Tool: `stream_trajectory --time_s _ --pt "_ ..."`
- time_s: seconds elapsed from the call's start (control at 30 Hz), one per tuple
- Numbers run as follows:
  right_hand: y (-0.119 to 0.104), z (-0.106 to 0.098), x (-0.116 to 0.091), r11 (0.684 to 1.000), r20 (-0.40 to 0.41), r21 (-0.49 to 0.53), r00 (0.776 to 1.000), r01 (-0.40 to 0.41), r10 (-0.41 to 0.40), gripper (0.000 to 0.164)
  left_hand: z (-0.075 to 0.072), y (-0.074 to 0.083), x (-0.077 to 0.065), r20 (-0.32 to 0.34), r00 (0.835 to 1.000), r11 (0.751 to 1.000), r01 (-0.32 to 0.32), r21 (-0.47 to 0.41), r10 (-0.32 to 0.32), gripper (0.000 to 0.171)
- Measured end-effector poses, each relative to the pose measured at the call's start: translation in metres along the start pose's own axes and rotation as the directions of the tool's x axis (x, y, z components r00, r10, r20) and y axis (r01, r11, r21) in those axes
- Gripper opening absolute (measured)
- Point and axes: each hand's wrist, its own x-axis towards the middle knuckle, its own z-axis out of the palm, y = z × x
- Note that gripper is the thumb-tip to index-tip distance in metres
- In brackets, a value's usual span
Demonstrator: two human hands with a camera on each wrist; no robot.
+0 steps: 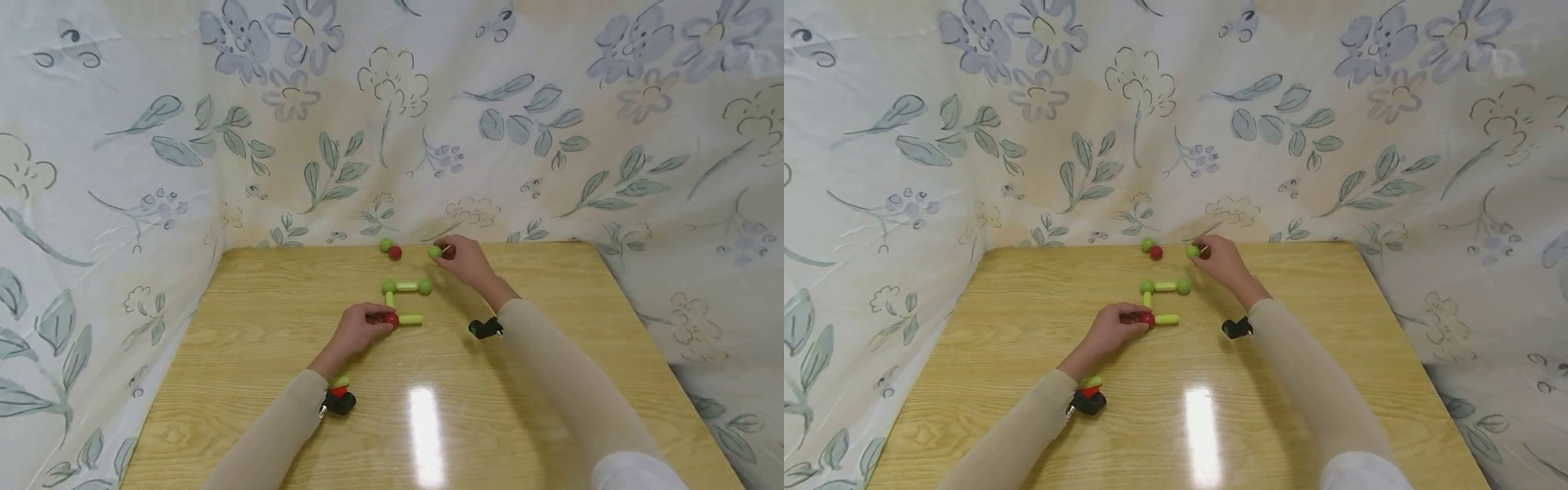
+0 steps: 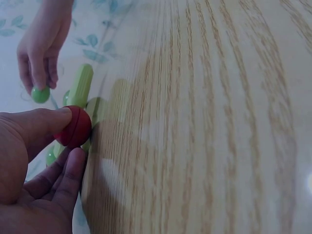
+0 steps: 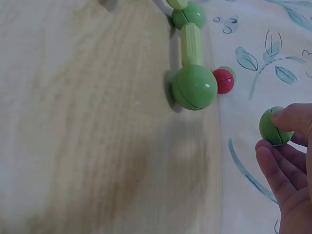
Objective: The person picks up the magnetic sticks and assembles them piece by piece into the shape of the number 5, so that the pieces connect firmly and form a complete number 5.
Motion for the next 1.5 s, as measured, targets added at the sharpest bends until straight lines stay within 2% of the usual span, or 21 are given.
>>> stream_trajectory --time_s 0.6,0.8,1.1,1.5 --pt "-0.01 -0.002 -0.042 0.998 0.01 0.055 0.999 0.037 -0.038 0.038 0.003 0.0 -0.001 0.004 1.0 1.0 -0.005 0.003 0.005 0.026" --pt "-0.009 0.006 -0.057 0.996 0.008 0.07 0.999 0.048 -0.049 0.035 0.002 0.0 -0.002 -0.004 1.0 1.0 -0.012 0.009 0.012 0.025" --pt "-0.01 0.016 -0.087 0.997 0.018 0.069 0.999 0.038 -0.039 0.033 0.002 0.009 -0.005 -0.013 1.0 1.0 0.004 0.006 -0.004 0.025" --pt "-0.002 0.036 -0.115 0.99 0.09 0.141 0.996 0.007 -0.02 0.033 0.002 0.009 -0.004 -0.02 1.0 0.999 -0.012 0.031 0.012 0.024"
